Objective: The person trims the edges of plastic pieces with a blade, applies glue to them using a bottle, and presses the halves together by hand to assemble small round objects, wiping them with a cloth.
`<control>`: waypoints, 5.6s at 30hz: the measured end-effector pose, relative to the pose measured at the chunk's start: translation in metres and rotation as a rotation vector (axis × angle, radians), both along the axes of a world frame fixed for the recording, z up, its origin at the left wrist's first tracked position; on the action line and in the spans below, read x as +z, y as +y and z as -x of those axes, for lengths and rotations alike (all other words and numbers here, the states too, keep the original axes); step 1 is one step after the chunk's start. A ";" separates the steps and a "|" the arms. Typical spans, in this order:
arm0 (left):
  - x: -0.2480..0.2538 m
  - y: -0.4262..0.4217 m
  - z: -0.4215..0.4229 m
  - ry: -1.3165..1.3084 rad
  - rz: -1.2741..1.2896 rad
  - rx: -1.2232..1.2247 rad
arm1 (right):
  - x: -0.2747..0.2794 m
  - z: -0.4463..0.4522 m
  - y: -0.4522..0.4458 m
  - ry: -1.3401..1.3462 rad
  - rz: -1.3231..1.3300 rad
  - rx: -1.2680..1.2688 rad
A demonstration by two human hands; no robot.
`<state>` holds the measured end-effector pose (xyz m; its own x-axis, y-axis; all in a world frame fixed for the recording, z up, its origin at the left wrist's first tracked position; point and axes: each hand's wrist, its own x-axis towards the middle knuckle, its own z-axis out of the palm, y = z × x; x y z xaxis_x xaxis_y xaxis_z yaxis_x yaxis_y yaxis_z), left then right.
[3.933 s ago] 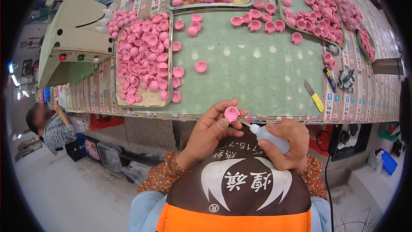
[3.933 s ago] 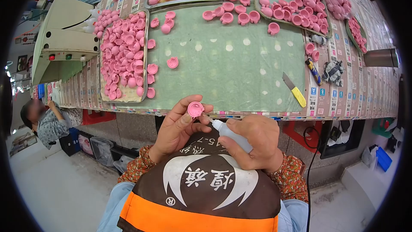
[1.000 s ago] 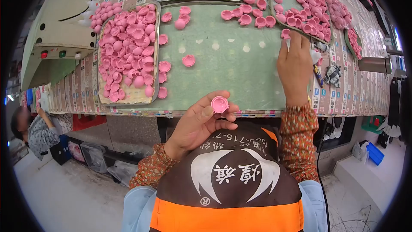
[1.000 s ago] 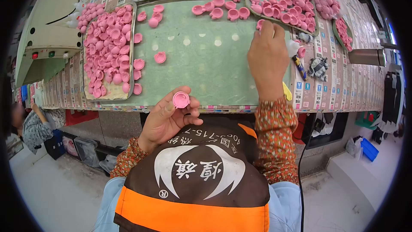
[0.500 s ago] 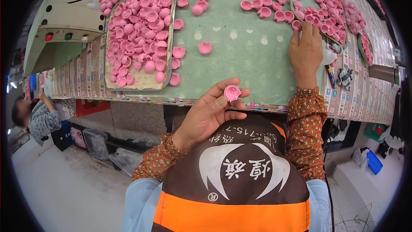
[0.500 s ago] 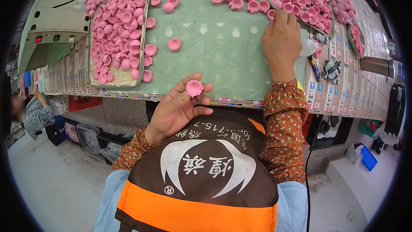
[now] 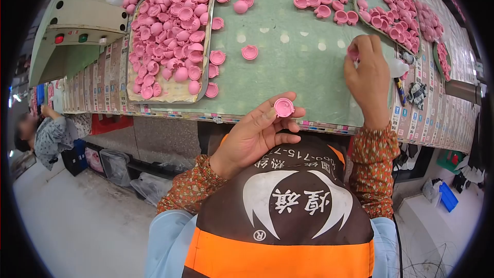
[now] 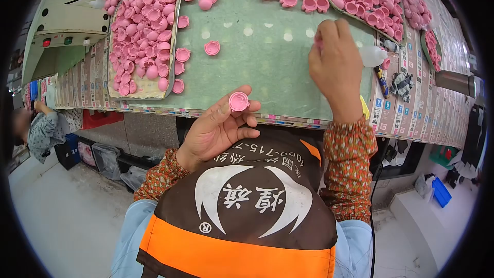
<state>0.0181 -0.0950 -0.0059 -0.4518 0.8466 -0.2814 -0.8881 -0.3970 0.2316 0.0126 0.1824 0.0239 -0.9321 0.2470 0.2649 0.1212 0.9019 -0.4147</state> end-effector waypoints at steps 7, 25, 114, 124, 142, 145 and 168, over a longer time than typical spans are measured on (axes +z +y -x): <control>0.006 0.003 0.002 0.126 0.126 -0.020 | 0.005 -0.027 -0.027 -0.227 -0.287 0.134; 0.006 0.003 -0.001 0.102 0.118 0.009 | -0.007 -0.049 -0.040 -0.074 0.136 -0.019; 0.012 0.006 -0.011 0.282 0.258 -0.024 | -0.008 -0.083 -0.087 0.021 0.696 0.266; 0.016 0.009 -0.014 0.414 0.290 -0.056 | 0.001 -0.085 -0.085 0.022 0.510 0.299; 0.018 0.007 -0.013 0.456 0.330 -0.177 | 0.007 -0.083 -0.082 0.043 0.406 0.289; 0.018 0.006 -0.014 0.412 0.359 -0.178 | 0.004 -0.084 -0.081 0.029 0.376 0.315; 0.014 0.008 -0.019 0.390 0.386 -0.095 | -0.011 -0.091 -0.086 0.133 0.289 0.276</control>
